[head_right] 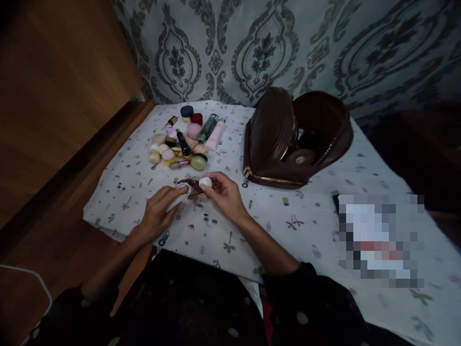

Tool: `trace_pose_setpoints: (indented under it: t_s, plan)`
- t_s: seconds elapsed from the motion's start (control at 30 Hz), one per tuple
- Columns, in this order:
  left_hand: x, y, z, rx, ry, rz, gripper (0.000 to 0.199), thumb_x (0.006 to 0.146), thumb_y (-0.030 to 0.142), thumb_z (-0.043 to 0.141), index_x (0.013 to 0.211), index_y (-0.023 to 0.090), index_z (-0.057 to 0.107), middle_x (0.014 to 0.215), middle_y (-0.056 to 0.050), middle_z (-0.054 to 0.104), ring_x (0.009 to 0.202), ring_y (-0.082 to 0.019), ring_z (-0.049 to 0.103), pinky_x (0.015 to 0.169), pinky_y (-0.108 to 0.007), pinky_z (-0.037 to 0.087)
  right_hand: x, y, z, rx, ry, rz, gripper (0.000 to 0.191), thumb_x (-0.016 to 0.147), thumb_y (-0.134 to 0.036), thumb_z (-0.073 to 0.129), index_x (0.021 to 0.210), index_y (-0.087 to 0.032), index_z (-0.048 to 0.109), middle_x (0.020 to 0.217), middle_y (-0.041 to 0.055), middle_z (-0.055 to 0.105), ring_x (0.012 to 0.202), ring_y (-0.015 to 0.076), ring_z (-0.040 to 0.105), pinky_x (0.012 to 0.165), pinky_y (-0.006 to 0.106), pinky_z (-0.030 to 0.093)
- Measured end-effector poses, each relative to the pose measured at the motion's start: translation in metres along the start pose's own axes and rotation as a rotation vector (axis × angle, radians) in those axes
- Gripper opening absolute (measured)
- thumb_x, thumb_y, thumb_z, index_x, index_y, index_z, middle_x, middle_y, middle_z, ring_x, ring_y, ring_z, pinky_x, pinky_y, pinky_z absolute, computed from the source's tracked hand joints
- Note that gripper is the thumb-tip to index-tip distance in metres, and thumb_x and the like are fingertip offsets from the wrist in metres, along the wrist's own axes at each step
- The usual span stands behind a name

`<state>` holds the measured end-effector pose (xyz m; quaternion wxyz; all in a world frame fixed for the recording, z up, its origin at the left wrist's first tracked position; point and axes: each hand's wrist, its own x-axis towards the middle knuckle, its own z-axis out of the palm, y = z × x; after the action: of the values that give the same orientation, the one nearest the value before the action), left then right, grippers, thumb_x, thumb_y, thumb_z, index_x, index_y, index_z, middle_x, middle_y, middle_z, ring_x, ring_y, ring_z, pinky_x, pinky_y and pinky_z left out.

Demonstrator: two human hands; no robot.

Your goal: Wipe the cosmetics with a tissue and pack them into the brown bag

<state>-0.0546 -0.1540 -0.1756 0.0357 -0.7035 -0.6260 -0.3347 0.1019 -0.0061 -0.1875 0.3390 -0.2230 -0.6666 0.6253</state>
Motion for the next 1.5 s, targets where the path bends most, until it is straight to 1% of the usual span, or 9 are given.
trace_pose_setpoints:
  t_s: [0.13, 0.33, 0.63, 0.77, 1.03, 1.17, 1.3, 1.4, 1.5]
  plan:
    - [0.015, 0.009, 0.010, 0.154, 0.059, -0.018, 0.044, 0.093, 0.013, 0.045, 0.137, 0.021, 0.050, 0.106, -0.010, 0.059, 0.099, -0.021, 0.057, 0.082, -0.032, 0.051, 0.000, 0.001, -0.001, 0.006, -0.004, -0.011, 0.037, 0.077, -0.050, 0.073, 0.097, -0.021, 0.063, 0.085, 0.0026, 0.066, 0.072, 0.0159, 0.061, 0.060, 0.028, 0.050]
    - [0.003, -0.002, 0.012, 0.270, -0.033, -0.177, 0.046, 0.091, 0.011, 0.044, 0.137, 0.017, 0.048, 0.107, -0.011, 0.057, 0.098, -0.022, 0.057, 0.078, -0.032, 0.052, 0.002, 0.001, -0.002, -0.003, 0.015, 0.013, 0.036, 0.077, -0.052, 0.072, 0.090, -0.020, 0.061, 0.076, 0.0000, 0.063, 0.062, 0.0128, 0.056, 0.059, 0.028, 0.049]
    - [-0.003, -0.010, 0.003, 0.065, -0.045, -0.350, 0.035, 0.096, 0.018, 0.043, 0.130, 0.016, 0.054, 0.102, -0.008, 0.060, 0.097, -0.021, 0.058, 0.086, -0.035, 0.049, 0.003, 0.002, -0.001, 0.001, 0.012, 0.000, 0.036, 0.076, -0.051, 0.074, 0.091, -0.021, 0.061, 0.076, -0.0004, 0.062, 0.064, 0.0130, 0.055, 0.059, 0.027, 0.048]
    - [0.008, -0.005, -0.003, 0.017, -0.046, -0.323, 0.035, 0.094, 0.018, 0.046, 0.127, 0.019, 0.056, 0.099, -0.006, 0.058, 0.094, -0.020, 0.057, 0.085, -0.035, 0.049, 0.001, 0.002, 0.001, -0.018, 0.008, -0.048, 0.034, 0.077, -0.049, 0.073, 0.093, -0.022, 0.062, 0.084, 0.0018, 0.064, 0.072, 0.0150, 0.059, 0.064, 0.028, 0.050]
    - [0.041, 0.020, -0.006, 0.047, -0.100, -0.106, 0.035, 0.095, 0.024, 0.047, 0.127, 0.017, 0.059, 0.110, -0.011, 0.052, 0.104, -0.024, 0.051, 0.087, -0.037, 0.048, -0.001, 0.008, -0.001, -0.097, -0.018, -0.116, 0.035, 0.080, -0.050, 0.071, 0.100, -0.022, 0.063, 0.092, 0.0035, 0.065, 0.083, 0.0179, 0.062, 0.075, 0.031, 0.051]
    - [0.046, 0.007, -0.006, -0.027, -0.123, -0.113, 0.031, 0.096, 0.027, 0.046, 0.122, 0.019, 0.060, 0.106, -0.008, 0.053, 0.101, -0.022, 0.052, 0.089, -0.037, 0.048, -0.001, 0.010, -0.002, -0.124, -0.028, -0.126, 0.033, 0.083, -0.049, 0.068, 0.101, -0.022, 0.063, 0.092, 0.0037, 0.065, 0.082, 0.0176, 0.061, 0.074, 0.031, 0.050]
    - [0.040, -0.019, -0.007, -0.137, -0.135, -0.223, 0.024, 0.097, 0.029, 0.044, 0.100, 0.017, 0.065, 0.093, -0.006, 0.053, 0.093, -0.021, 0.055, 0.086, -0.035, 0.048, -0.001, 0.003, -0.002, -0.177, -0.028, -0.157, 0.032, 0.085, -0.049, 0.066, 0.104, -0.023, 0.066, 0.095, 0.0053, 0.064, 0.085, 0.0191, 0.061, 0.074, 0.032, 0.050]
    - [0.031, -0.034, -0.006, -0.190, -0.135, -0.301, 0.025, 0.096, 0.030, 0.045, 0.093, 0.016, 0.065, 0.087, -0.005, 0.054, 0.088, -0.020, 0.056, 0.083, -0.034, 0.048, -0.002, -0.002, -0.002, -0.233, -0.025, -0.218, 0.029, 0.086, -0.046, 0.065, 0.105, -0.024, 0.070, 0.093, 0.0053, 0.062, 0.083, 0.0190, 0.059, 0.072, 0.032, 0.049]
    - [0.024, -0.040, -0.001, -0.238, -0.112, -0.401, 0.025, 0.096, 0.032, 0.044, 0.088, 0.017, 0.062, 0.085, -0.004, 0.060, 0.084, -0.019, 0.058, 0.082, -0.033, 0.047, -0.002, -0.003, -0.001, -0.220, -0.009, -0.198, 0.029, 0.085, -0.047, 0.066, 0.102, -0.024, 0.071, 0.090, 0.0045, 0.060, 0.076, 0.0173, 0.058, 0.067, 0.031, 0.048]
